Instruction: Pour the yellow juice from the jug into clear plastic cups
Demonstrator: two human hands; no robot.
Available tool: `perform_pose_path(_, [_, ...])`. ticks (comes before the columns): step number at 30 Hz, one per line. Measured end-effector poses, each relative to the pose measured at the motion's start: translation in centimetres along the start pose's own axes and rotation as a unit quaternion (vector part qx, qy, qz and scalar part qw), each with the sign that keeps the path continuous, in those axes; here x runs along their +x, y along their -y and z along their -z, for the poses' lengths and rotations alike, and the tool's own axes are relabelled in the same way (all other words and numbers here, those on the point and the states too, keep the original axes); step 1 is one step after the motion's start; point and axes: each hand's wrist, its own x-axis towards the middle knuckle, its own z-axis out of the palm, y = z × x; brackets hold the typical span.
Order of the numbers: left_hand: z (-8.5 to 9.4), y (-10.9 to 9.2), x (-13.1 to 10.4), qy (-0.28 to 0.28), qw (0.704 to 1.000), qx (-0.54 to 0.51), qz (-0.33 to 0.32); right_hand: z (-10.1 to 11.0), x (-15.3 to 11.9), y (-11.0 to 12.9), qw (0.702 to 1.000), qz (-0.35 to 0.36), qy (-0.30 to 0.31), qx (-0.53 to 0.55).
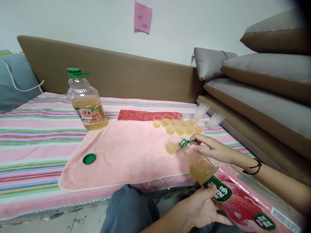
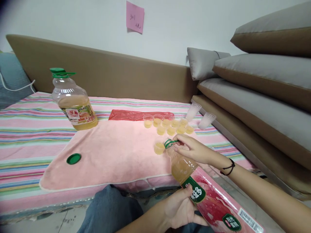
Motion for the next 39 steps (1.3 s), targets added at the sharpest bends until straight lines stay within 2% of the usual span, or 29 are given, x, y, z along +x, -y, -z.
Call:
perform_pose_path(5, [0.3,0.4,-0.1,0.000,1.000,-0.004,-0.001,0.0,0.0,0.2,1.000,-0.001,-0.004,-0.001])
perform_pose_path(14, [-0.2,-0.1,-0.2,0.002,1.000,-0.002,0.006,0.0,0.1,0.0,1.000,-0.001,0.004,-0.008])
perform_pose_path(21, [0.3,0.0,-0.1,0.009,1.000,0.006,-0.002,0.1,0.3,0.7,1.000,-0.008,0.003,-0.003])
perform_pose_path(26, [0.2,-1.1,-0.2,-0.015,0.999,0.040,-0.028,0.5,0.6,0.7,0.999,-0.012,-0.027,-0.015])
perform_pose_path(31, [0.0,-2.4,-0.3,-0.058,0.992,0.096,-0.062,1.2,1.0,1.1,0.998,0.030,-0.052,-0.023])
perform_pose_path(36, [-0.7,-3.6,-1.1,-0.118,0.973,0.187,-0.065,2.1,0.4,2.1,0.990,0.071,-0.112,-0.042])
perform_pose_path(39, [-2.0,-4.8,-2.1,-0.090,0.963,0.230,-0.110,2.4,-0.5,2.8,0.983,0.102,-0.147,-0.051])
